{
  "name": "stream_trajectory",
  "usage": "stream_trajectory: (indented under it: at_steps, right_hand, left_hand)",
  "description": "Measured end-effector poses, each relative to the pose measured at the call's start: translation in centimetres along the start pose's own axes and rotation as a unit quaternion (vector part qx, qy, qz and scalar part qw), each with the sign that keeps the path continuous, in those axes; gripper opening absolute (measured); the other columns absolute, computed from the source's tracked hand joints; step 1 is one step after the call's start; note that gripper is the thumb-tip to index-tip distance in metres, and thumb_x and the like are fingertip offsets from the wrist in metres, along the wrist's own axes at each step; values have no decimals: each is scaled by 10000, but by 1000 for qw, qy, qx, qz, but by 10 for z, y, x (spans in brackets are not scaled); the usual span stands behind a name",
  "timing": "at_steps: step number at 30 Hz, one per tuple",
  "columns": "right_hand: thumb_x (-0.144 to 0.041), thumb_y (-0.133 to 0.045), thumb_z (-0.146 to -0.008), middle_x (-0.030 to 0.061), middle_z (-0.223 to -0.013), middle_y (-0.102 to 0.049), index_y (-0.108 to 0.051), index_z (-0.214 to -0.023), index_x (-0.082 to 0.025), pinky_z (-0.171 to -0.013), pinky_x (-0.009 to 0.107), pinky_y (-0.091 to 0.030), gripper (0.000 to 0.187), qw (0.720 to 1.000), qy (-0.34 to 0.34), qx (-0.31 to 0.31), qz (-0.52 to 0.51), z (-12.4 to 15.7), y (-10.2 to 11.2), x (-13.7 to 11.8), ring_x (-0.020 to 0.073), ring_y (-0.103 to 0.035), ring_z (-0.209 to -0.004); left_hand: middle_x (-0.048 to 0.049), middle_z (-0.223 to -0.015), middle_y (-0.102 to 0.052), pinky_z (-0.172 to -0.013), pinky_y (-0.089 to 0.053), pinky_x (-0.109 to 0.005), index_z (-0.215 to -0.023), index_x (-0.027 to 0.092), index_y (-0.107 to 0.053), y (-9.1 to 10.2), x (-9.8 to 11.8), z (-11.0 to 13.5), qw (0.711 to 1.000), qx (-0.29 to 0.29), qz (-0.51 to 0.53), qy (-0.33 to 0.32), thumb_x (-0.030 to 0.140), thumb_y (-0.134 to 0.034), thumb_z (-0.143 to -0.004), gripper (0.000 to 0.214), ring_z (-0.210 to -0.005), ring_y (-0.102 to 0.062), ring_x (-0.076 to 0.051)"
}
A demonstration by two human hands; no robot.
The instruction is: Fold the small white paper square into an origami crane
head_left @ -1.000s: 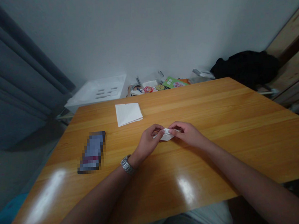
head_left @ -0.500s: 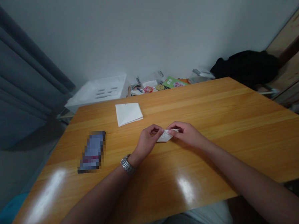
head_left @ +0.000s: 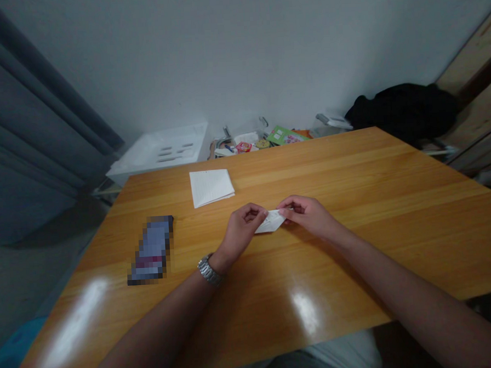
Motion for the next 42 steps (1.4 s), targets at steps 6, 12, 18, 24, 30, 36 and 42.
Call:
stream_trajectory:
  at_steps: [6,12,18,24,30,36,42]
  right_hand:
    - [-403,-675,-858,60,-911,-722,-699,-933,-173,-753,305,-505,243,998,38,-23,54,3,-5,-7,192,-656,-828]
    - [-378,-664,-871,53,-873,-718,-717,-889,-169,-752,301,-477,216,995,46,-28,85,5,-7,-13,188,-640,-811]
    - [-368,-669,-856,47,-841,-712,-709,-874,-161,-731,298,-473,212,998,20,-32,58,3,-7,-13,179,-626,-774]
    - [-337,-694,-830,43,-835,-714,-705,-858,-163,-726,297,-474,177,998,20,-30,45,4,-8,-12,174,-627,-764]
    - [-329,-689,-839,37,-833,-705,-702,-849,-178,-744,302,-480,151,995,54,-27,80,6,-8,-17,181,-633,-790]
    - [-395,-708,-834,59,-957,-692,-646,-1000,-194,-731,321,-512,268,999,27,24,34,2,3,-10,190,-653,-815]
    - [-399,-760,-781,52,-920,-715,-642,-1022,-201,-740,335,-548,333,998,-18,33,-45,1,5,-6,187,-682,-781]
  left_hand:
    - [-43,-809,-711,-661,-507,-238,-847,142,-696,-2,7,3,998,-11,-59,-25,386,-695,-861,244,-726,-651,-149]
    - [-47,-818,-717,-676,-508,-241,-859,140,-700,-6,5,3,999,-33,-37,-20,400,-711,-849,260,-739,-658,-155]
    - [-49,-825,-700,-679,-495,-243,-870,133,-696,-6,7,2,998,-43,-32,-24,421,-659,-888,291,-749,-638,-156]
    - [-43,-818,-675,-668,-487,-234,-873,134,-664,-8,7,4,997,-51,-34,-36,423,-628,-912,294,-738,-618,-144]
    - [-39,-834,-676,-666,-486,-226,-903,152,-646,-13,9,7,993,-94,-48,-45,417,-651,-903,265,-754,-624,-140]
    - [-13,-806,-636,-596,-455,-208,-882,162,-602,-3,5,2,1000,-24,-4,-14,408,-674,-876,257,-694,-607,-128]
    - [-6,-838,-615,-598,-460,-209,-884,165,-596,2,3,0,1000,14,21,-7,407,-675,-865,256,-687,-589,-118]
Point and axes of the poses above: each hand's wrist, its own z-axis away from the middle knuckle, its own y-axis out of the back of the hand, x = y × z, the point moved 6 cm from there along -z, towards the middle knuckle
